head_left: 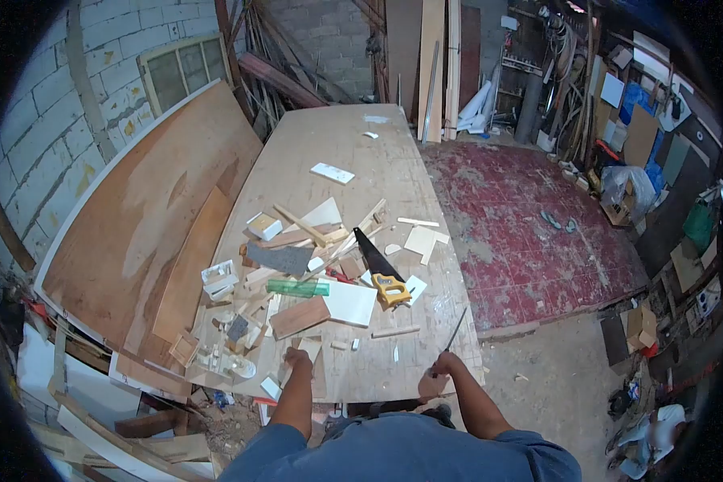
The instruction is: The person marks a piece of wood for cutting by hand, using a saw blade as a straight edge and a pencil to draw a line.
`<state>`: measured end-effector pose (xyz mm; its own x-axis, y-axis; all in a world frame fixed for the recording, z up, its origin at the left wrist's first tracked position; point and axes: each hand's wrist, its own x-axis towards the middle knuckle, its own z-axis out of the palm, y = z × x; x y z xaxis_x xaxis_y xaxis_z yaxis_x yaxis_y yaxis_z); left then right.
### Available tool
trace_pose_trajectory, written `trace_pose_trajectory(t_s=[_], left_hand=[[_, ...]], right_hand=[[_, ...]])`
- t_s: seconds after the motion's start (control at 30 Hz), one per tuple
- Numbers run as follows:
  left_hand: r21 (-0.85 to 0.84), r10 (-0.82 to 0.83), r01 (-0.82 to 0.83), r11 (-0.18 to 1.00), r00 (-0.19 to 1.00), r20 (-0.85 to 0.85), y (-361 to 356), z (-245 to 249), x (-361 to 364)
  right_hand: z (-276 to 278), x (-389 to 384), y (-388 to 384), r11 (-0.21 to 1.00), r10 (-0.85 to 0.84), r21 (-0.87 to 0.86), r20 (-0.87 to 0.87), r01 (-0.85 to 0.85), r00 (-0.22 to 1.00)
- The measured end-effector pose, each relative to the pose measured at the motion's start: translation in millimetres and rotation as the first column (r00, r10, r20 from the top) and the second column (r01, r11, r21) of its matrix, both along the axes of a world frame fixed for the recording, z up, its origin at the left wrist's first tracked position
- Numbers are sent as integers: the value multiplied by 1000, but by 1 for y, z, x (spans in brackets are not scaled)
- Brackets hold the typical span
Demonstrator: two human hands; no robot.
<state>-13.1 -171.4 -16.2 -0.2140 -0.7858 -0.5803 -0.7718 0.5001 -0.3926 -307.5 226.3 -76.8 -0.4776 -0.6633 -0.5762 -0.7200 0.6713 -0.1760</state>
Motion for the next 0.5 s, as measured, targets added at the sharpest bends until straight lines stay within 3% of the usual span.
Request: trace_pose_trajectory(t_s=[0.1, 0.17, 0.2, 0.27, 0.4, 0.5], left_hand=[[2, -2, 2, 1000, 1000, -3, -6, 1, -2], [77, -48, 44, 996, 997, 53, -4, 7, 2], [77, -46, 43, 996, 998, 48, -3, 1, 5], [-36, 24, -27, 999, 997, -76, -1, -16, 10], [-76, 96, -118, 990, 966, -241, 12, -10, 27], [-137, 29, -87, 987, 925, -378, 19, -17, 40]], right_hand=[[-11, 4, 0, 995, 5, 102, -42, -1, 999], [-3, 21, 9, 968, -245, -81, -114, 237, 963], [28, 40, 10, 891, -419, -248, -131, 380, 898], [31, 48, 14, 881, -428, -284, -141, 378, 893], [45, 67, 18, 876, -435, -307, -169, 373, 884], [39, 68, 17, 866, -424, -378, -206, 328, 882]])
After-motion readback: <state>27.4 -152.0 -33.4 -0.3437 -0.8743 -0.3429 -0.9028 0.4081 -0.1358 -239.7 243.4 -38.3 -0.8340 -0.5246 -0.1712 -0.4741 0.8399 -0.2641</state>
